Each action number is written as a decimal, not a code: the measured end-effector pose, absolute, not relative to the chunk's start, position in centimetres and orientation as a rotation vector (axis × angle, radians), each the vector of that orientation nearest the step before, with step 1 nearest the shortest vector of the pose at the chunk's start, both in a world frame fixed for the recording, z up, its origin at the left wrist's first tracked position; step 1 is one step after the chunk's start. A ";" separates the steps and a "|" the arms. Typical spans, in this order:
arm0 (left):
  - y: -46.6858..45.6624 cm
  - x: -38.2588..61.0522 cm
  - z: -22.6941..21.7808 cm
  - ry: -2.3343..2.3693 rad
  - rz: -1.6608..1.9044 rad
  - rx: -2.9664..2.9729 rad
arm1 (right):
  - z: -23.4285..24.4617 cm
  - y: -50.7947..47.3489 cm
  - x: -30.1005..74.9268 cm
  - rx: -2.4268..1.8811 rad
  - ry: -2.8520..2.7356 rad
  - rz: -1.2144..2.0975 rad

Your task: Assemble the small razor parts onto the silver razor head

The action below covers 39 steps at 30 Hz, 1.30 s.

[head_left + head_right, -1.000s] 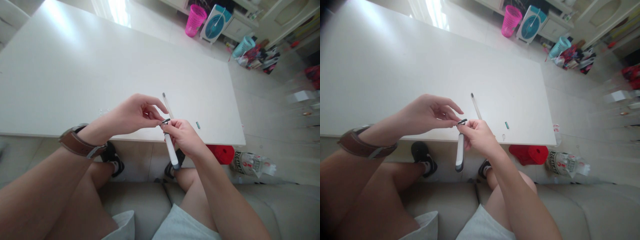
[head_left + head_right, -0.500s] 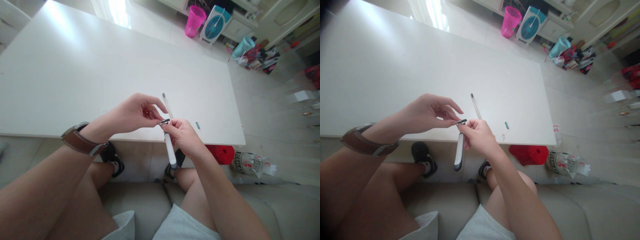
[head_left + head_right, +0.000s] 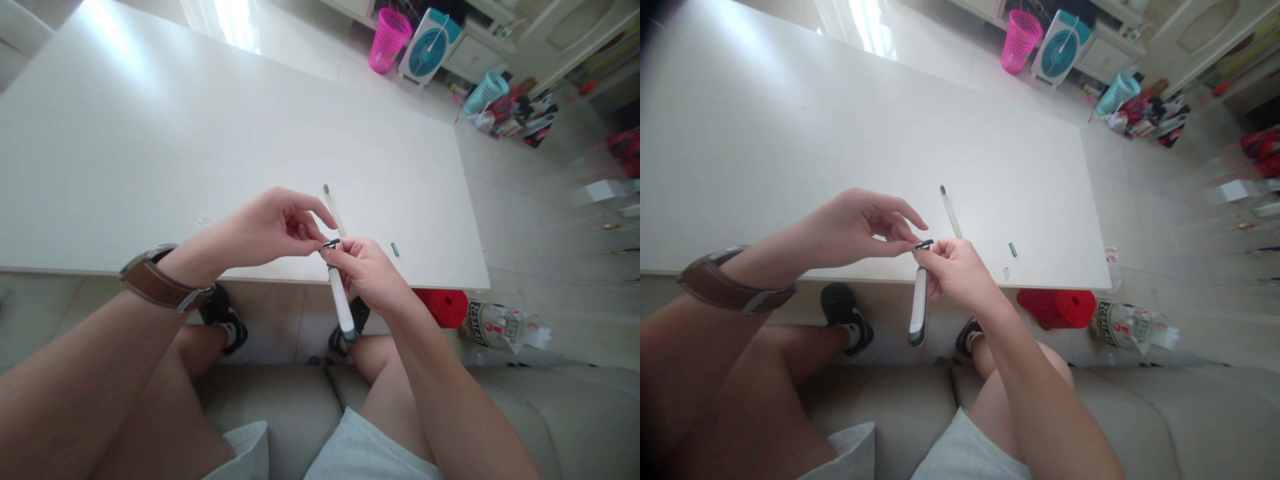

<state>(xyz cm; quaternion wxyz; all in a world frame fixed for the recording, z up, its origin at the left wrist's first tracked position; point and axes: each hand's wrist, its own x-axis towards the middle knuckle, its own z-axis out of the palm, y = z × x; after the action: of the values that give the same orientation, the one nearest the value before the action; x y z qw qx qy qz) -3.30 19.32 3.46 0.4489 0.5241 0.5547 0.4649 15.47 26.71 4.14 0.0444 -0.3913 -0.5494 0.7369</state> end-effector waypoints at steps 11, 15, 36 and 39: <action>19.3 -3.6 4.1 1.392 1.073 1.413 | 4.0 26.8 15.4 -1.164 -1.680 2.281; 19.3 -3.6 4.1 1.411 1.096 1.345 | 3.8 26.7 15.5 -1.182 -1.683 2.272; 19.3 -3.3 4.1 1.432 1.135 1.324 | 3.7 27.0 15.5 -1.183 -1.670 2.256; 19.4 -3.5 3.8 1.401 1.129 1.285 | 3.7 27.0 15.5 -1.176 -1.671 2.265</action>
<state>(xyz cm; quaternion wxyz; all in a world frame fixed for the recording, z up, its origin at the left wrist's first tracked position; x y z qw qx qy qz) -3.45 19.36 3.76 0.4487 0.5194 0.5664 0.4562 15.51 26.96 3.74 0.0454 -0.3851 -0.5471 0.7418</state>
